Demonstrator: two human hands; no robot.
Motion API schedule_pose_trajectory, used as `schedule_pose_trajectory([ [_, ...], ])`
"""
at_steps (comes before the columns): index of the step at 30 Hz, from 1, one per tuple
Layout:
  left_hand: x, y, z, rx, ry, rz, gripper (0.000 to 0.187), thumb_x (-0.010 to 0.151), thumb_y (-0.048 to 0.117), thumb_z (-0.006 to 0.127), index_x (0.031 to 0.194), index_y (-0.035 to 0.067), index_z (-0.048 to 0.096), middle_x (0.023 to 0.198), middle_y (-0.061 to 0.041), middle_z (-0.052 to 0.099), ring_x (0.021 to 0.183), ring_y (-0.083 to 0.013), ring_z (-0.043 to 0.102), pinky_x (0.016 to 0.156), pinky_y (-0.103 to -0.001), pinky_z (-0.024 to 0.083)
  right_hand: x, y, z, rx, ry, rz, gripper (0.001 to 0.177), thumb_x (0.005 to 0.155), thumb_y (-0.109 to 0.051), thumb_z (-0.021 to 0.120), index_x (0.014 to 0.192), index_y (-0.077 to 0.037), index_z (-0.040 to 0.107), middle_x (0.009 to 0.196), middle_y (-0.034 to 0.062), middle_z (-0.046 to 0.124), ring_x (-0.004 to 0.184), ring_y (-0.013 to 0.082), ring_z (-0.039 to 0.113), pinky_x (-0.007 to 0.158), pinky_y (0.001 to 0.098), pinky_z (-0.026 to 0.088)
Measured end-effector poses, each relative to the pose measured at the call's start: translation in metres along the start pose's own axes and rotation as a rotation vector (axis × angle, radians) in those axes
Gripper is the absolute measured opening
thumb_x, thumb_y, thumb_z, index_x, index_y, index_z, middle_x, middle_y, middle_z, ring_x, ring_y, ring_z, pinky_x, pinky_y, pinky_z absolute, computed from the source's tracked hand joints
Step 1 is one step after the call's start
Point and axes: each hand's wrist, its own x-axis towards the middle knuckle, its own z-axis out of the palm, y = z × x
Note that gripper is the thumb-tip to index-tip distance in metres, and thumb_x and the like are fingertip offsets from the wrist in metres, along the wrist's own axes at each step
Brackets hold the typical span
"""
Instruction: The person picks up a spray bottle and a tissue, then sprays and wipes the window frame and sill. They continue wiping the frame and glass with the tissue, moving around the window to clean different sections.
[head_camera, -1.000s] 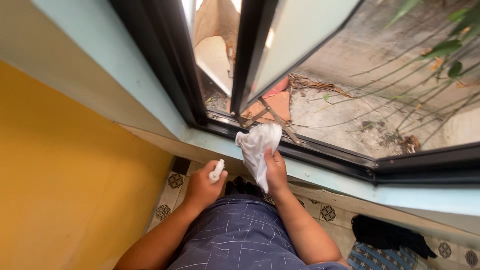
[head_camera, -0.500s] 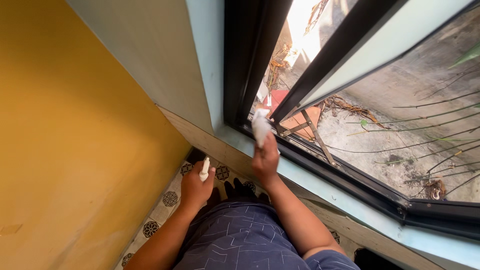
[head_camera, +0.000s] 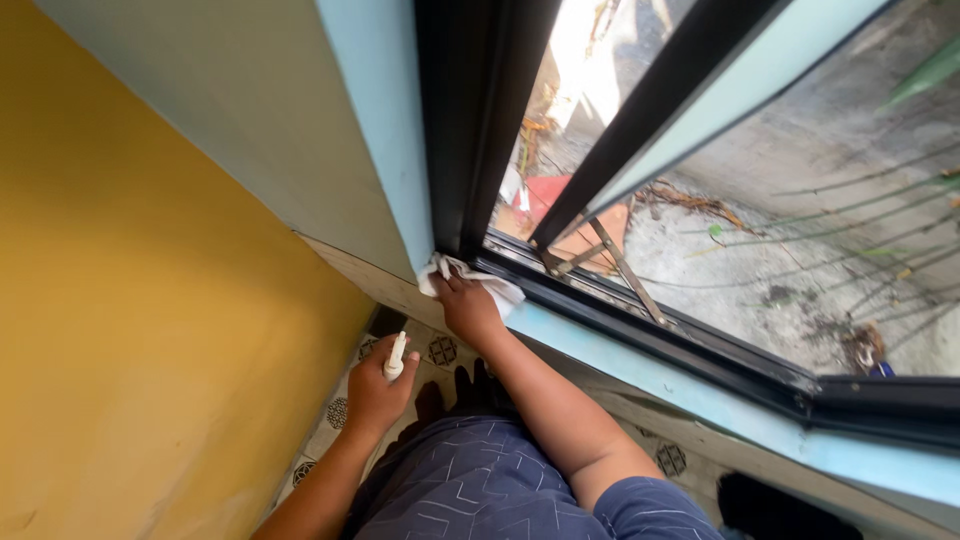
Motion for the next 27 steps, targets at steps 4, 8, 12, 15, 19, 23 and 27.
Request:
schedule_pose_trajectory([
  [4,0.007,0.013,0.016,-0.067,-0.092,0.025,0.032,0.090,0.025,0.073,0.116,0.007,0.070,0.092,-0.010,0.078,0.079,-0.0198,0.075,0.071,-0.032,0.057,-0.017,0.009,-0.022,0.060,-0.062,0.054,0.057,0.082,0.000,0.059,0.138,-0.011,0.062,0.128,0.0126,0.069,0.114,0.0319,0.066,0.090,0.0418,0.055],
  [8,0.017,0.030,0.028,-0.100,-0.138,0.084,0.030,0.090,0.023,0.074,0.115,0.007,0.070,0.091,-0.009,0.077,0.080,-0.0176,0.074,0.072,-0.031,0.056,-0.062,0.029,-0.056,0.134,0.116,0.059,0.058,0.073,0.004,0.060,0.129,-0.010,0.064,0.131,0.0102,0.067,0.112,0.0335,0.065,0.091,0.0435,0.052],
  [12,0.022,0.041,0.045,-0.120,-0.245,0.078,0.030,0.091,0.022,0.074,0.117,0.008,0.070,0.087,-0.007,0.076,0.076,-0.0163,0.071,0.071,-0.031,0.055,-0.135,0.058,-0.084,0.044,0.115,0.224,0.053,0.069,0.006,0.060,0.119,-0.009,0.067,0.127,0.0105,0.068,0.113,0.0359,0.062,0.095,0.0441,0.050],
  [15,0.021,0.049,0.060,-0.119,-0.293,0.154,0.031,0.090,0.022,0.074,0.118,0.009,0.070,0.086,-0.004,0.076,0.077,-0.0126,0.072,0.071,-0.029,0.055,-0.204,0.095,-0.096,-0.037,0.210,0.354,0.049,0.070,0.008,0.057,0.116,-0.006,0.067,0.122,0.0143,0.069,0.119,0.0361,0.062,0.105,0.0473,0.048],
  [19,0.021,0.061,0.070,-0.087,-0.429,0.068,0.030,0.090,0.022,0.074,0.118,0.011,0.071,0.078,-0.004,0.074,0.069,-0.0119,0.068,0.064,-0.029,0.053,-0.317,0.154,-0.111,-0.230,0.453,0.545,0.044,0.079,0.010,0.054,0.119,-0.003,0.068,0.125,0.0190,0.068,0.128,0.0402,0.058,0.112,0.0492,0.045],
  [23,0.027,0.070,0.075,-0.106,-0.486,0.144,0.029,0.091,0.022,0.074,0.118,0.010,0.071,0.077,-0.002,0.073,0.070,-0.0098,0.068,0.065,-0.027,0.053,-0.389,0.188,-0.142,-0.325,0.475,1.007,0.029,0.093,0.004,0.054,0.118,-0.001,0.067,0.128,0.0206,0.067,0.128,0.0398,0.059,0.105,0.0512,0.047],
  [27,0.027,0.074,0.083,-0.040,-0.578,0.161,0.030,0.090,0.023,0.074,0.117,0.010,0.072,0.074,-0.001,0.072,0.066,-0.0101,0.067,0.063,-0.027,0.052,-0.366,0.181,-0.139,-0.445,0.530,1.152,0.024,0.091,-0.003,0.058,0.111,0.003,0.069,0.136,0.0258,0.060,0.121,0.0466,0.056,0.093,0.0547,0.049],
])
